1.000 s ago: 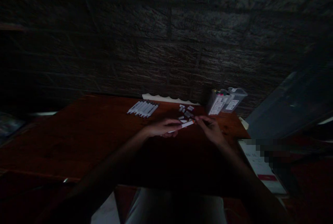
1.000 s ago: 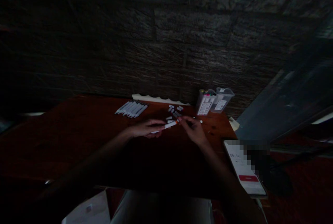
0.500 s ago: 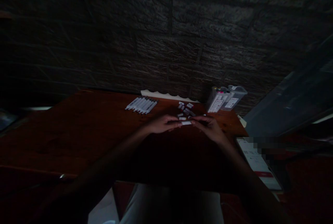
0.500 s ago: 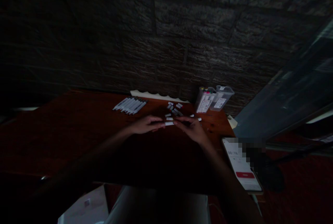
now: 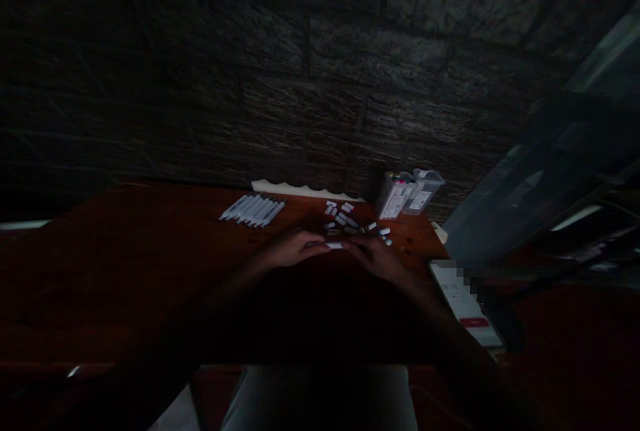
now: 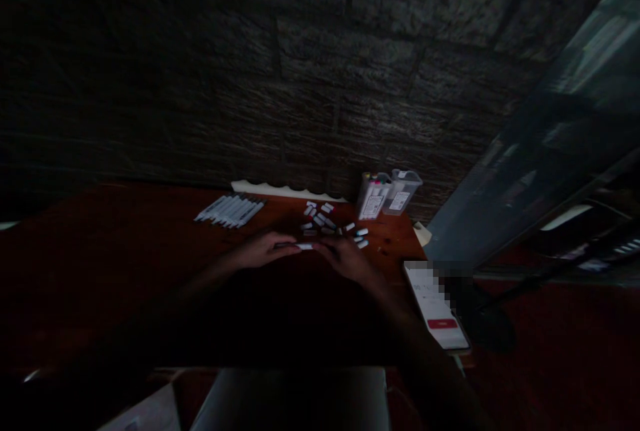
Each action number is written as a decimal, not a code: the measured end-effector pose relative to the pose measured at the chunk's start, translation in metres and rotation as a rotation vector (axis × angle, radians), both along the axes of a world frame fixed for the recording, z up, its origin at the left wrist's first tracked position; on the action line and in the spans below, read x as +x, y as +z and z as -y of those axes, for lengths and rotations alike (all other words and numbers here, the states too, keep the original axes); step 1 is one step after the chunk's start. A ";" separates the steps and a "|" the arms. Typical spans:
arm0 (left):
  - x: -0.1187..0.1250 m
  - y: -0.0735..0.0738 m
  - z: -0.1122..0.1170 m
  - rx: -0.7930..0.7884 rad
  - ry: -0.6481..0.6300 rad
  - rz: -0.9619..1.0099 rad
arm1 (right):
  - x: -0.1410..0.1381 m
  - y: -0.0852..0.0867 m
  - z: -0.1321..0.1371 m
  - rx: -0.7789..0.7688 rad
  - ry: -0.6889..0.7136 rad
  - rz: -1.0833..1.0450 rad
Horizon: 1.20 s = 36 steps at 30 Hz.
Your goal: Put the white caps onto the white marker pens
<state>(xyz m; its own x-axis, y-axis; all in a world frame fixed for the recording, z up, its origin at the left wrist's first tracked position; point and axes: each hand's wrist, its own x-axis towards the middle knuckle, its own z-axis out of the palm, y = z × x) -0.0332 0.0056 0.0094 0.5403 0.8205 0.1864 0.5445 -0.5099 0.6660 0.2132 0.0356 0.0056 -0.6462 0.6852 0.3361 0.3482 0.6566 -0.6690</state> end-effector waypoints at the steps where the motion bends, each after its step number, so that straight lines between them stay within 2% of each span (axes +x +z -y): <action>1: 0.000 0.000 -0.001 0.018 0.010 -0.006 | -0.001 0.000 -0.001 -0.012 -0.023 -0.021; 5: -0.004 0.001 -0.006 0.087 0.093 -0.023 | -0.004 -0.002 -0.007 -0.087 -0.116 -0.122; 11: -0.014 0.004 -0.005 0.082 0.085 -0.046 | 0.001 -0.007 -0.011 -0.203 -0.089 -0.244; 16: -0.012 0.008 -0.002 0.088 0.057 -0.022 | 0.004 -0.005 -0.007 -0.187 -0.031 -0.182; 22: -0.012 0.010 0.001 0.111 0.054 -0.043 | 0.006 -0.003 -0.004 -0.202 -0.029 -0.130; 28: -0.005 0.005 0.004 0.136 0.078 -0.032 | 0.006 0.001 0.001 -0.216 -0.051 -0.127; 32: -0.003 -0.001 0.000 0.182 0.104 -0.001 | 0.002 0.002 0.000 -0.267 -0.115 -0.159; 36: -0.006 0.000 -0.002 0.253 0.143 -0.054 | -0.002 0.001 -0.003 -0.319 -0.146 -0.136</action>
<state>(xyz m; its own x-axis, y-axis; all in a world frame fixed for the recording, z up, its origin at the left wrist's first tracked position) -0.0397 0.0072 0.0094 0.4374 0.8202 0.3687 0.6541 -0.5716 0.4955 0.2115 0.0382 0.0071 -0.4979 0.8509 0.1673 0.3163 0.3578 -0.8786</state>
